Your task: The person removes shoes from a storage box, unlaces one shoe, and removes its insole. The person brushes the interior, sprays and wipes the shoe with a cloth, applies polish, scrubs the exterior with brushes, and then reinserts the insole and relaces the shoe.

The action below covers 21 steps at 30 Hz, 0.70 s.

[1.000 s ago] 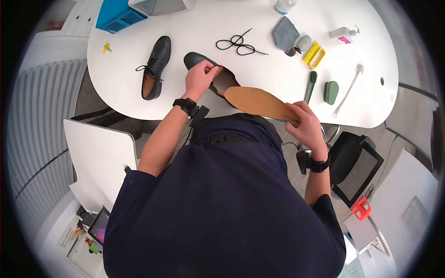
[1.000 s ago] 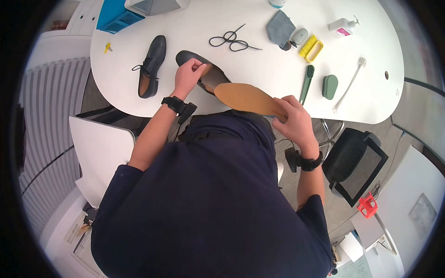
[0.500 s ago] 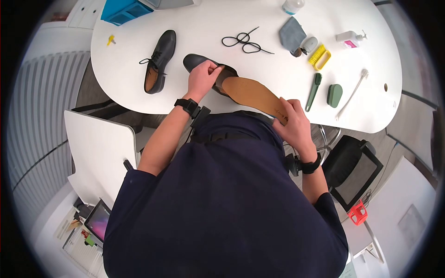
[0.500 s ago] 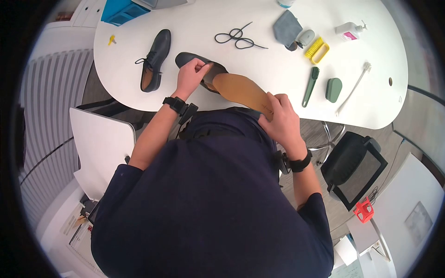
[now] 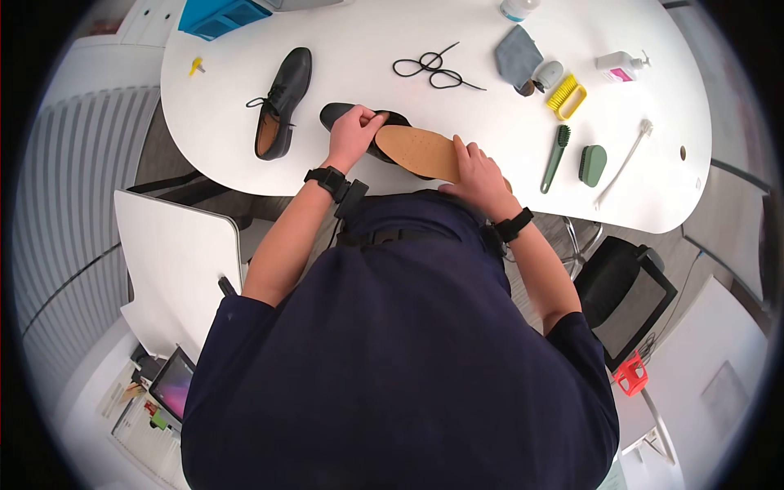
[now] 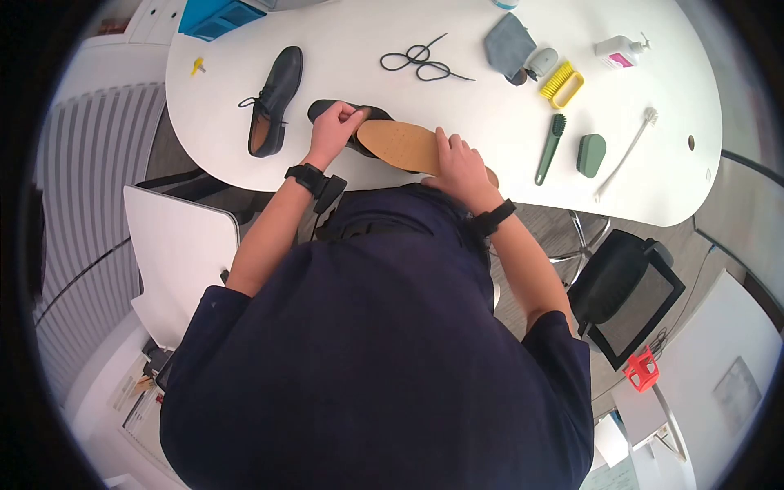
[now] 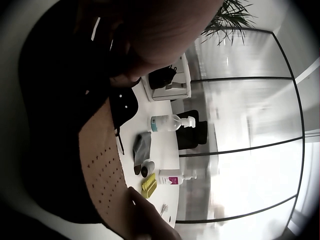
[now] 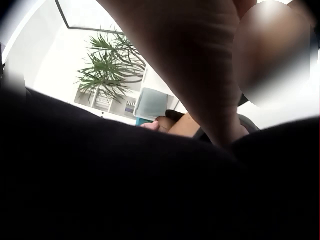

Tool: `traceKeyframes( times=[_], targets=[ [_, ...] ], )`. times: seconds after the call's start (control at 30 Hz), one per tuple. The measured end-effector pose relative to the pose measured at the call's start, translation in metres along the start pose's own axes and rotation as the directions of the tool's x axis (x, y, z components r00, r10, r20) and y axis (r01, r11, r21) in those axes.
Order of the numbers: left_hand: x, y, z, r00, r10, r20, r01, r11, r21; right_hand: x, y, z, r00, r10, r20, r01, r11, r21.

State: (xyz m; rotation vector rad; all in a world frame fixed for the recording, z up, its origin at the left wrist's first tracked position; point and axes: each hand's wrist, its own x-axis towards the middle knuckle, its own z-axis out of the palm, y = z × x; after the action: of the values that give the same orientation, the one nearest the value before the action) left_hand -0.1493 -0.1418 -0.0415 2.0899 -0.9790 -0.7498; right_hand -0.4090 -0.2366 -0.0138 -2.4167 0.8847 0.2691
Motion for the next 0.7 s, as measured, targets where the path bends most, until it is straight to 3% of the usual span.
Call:
traceKeyframes(
  times=[0.07, 0.2, 0.37, 0.57, 0.7],
  targets=[
    [-0.002, -0.004, -0.001, 1.000, -0.016, -0.001, 0.016, 1.000, -0.007, 0.005, -0.001, -0.008, 0.993, -0.066, -0.093, 0.065, 0.998, -0.012],
    [-0.010, -0.007, -0.002, 0.999, -0.029, 0.035, 0.031, 0.998, -0.048, 0.003, -0.012, -0.025, 0.988, -0.085, -0.126, 0.087, 0.996, 0.013],
    [-0.024, 0.008, -0.003, 0.995, 0.054, 0.087, -0.060, 0.996, 0.070, 0.009, -0.032, -0.028, 0.985, -0.102, -0.140, 0.075, 0.979, -0.189],
    [-0.028, 0.028, 0.001, 0.992, 0.095, 0.086, -0.098, 0.995, 0.021, 0.048, -0.060, 0.000, 0.990, -0.102, -0.100, 0.091, 0.990, -0.106],
    [-0.021, 0.009, 0.004, 0.992, 0.123, 0.035, -0.126, 0.988, 0.085, 0.067, -0.063, 0.025, 0.977, -0.166, -0.134, 0.157, 0.985, -0.077]
  ],
)
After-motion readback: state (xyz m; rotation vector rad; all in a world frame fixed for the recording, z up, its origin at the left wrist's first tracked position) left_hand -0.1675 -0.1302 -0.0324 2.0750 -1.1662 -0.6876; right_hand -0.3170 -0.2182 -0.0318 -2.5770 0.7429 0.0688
